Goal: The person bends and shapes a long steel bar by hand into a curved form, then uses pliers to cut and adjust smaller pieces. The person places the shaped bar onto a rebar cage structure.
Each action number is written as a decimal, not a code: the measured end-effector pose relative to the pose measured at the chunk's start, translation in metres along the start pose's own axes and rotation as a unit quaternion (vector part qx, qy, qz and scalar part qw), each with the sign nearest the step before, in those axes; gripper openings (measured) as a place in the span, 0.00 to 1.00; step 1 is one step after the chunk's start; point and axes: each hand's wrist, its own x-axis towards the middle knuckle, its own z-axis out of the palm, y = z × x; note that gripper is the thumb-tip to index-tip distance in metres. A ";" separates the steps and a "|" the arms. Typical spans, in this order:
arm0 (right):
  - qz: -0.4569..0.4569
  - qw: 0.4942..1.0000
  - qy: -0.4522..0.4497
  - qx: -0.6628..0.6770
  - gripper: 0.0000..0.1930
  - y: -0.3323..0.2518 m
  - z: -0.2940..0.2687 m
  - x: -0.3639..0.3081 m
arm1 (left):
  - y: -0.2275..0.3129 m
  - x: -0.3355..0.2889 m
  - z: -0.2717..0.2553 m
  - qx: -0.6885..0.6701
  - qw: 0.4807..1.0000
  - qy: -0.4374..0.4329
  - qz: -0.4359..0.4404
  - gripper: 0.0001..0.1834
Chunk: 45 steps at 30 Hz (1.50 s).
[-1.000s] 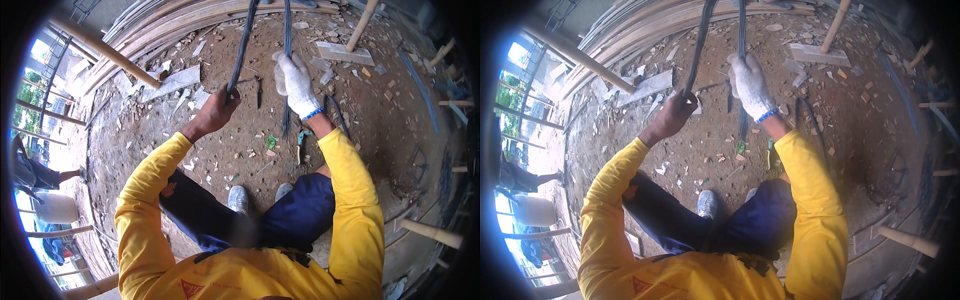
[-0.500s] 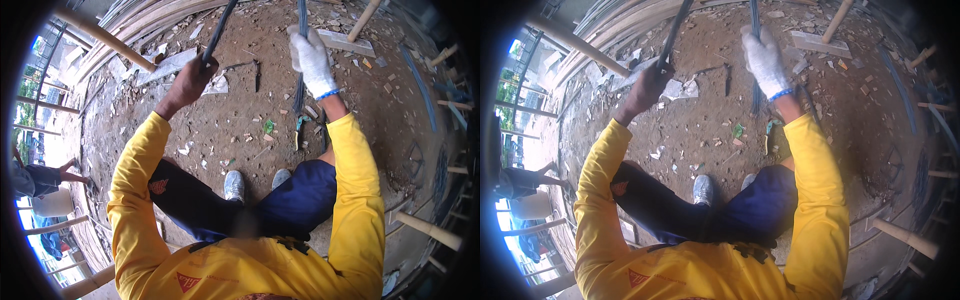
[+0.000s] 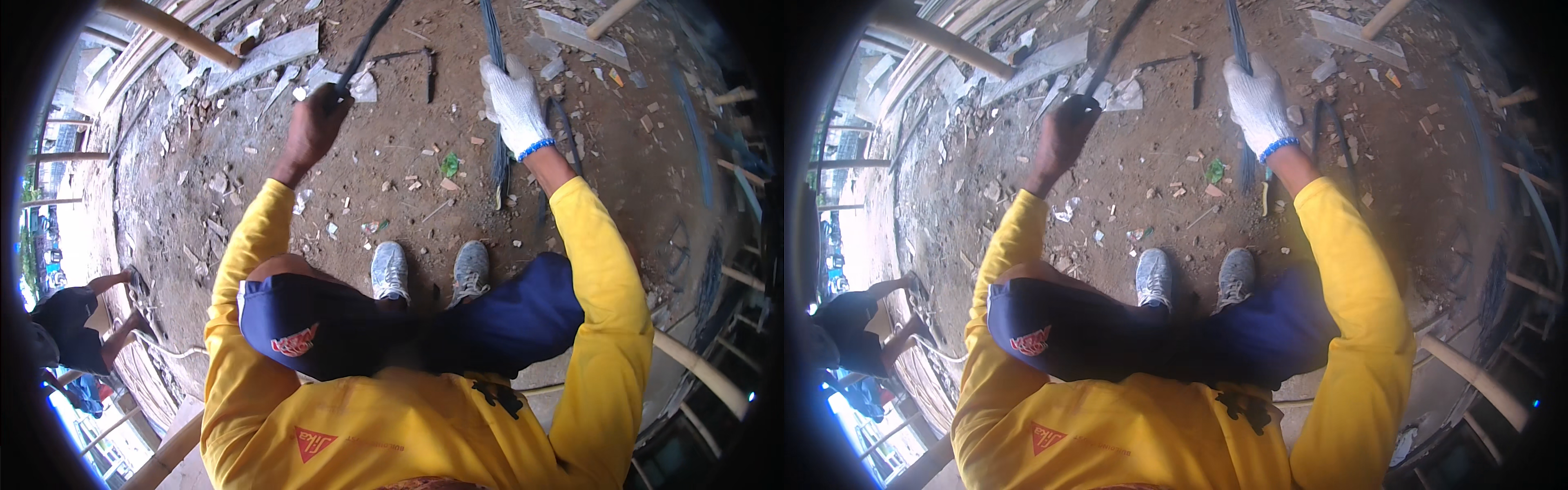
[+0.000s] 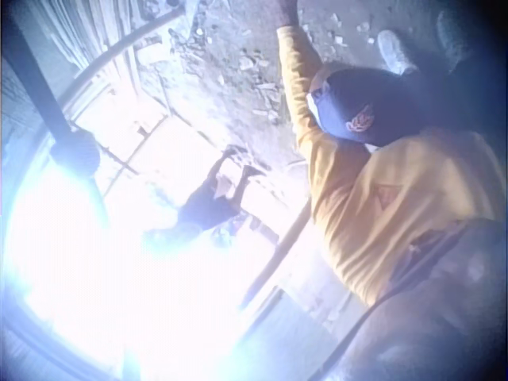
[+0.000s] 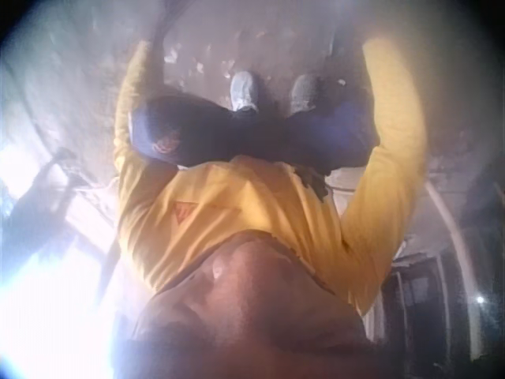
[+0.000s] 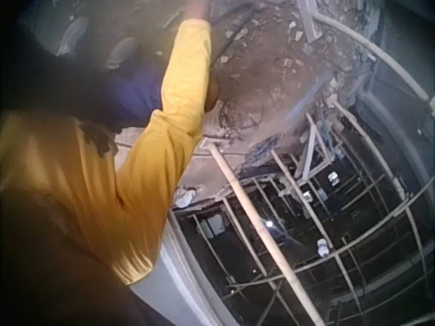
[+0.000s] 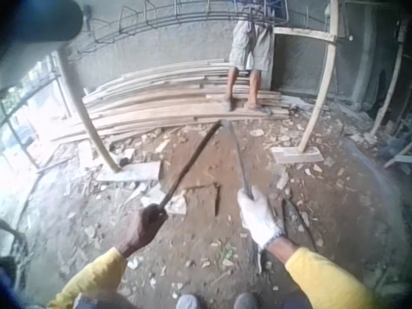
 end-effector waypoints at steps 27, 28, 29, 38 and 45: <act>0.363 0.912 0.104 0.163 0.13 0.312 0.052 -0.144 | -0.259 -0.193 0.143 0.138 0.918 0.107 -0.357 0.15; 0.360 0.912 0.094 0.175 0.12 0.313 0.052 -0.145 | -0.267 -0.193 0.143 0.143 0.918 0.090 -0.359 0.15; 0.362 0.908 0.097 0.185 0.12 0.314 0.053 -0.146 | -0.274 -0.193 0.143 0.151 0.915 0.071 -0.368 0.14; 0.331 0.896 0.105 0.277 0.06 0.324 0.052 -0.154 | -0.305 -0.182 0.110 0.045 0.958 -0.072 -0.273 0.17; 0.356 0.863 0.077 0.350 0.09 0.326 0.039 -0.157 | -0.200 -0.167 0.076 -0.551 0.739 -0.113 -0.371 0.06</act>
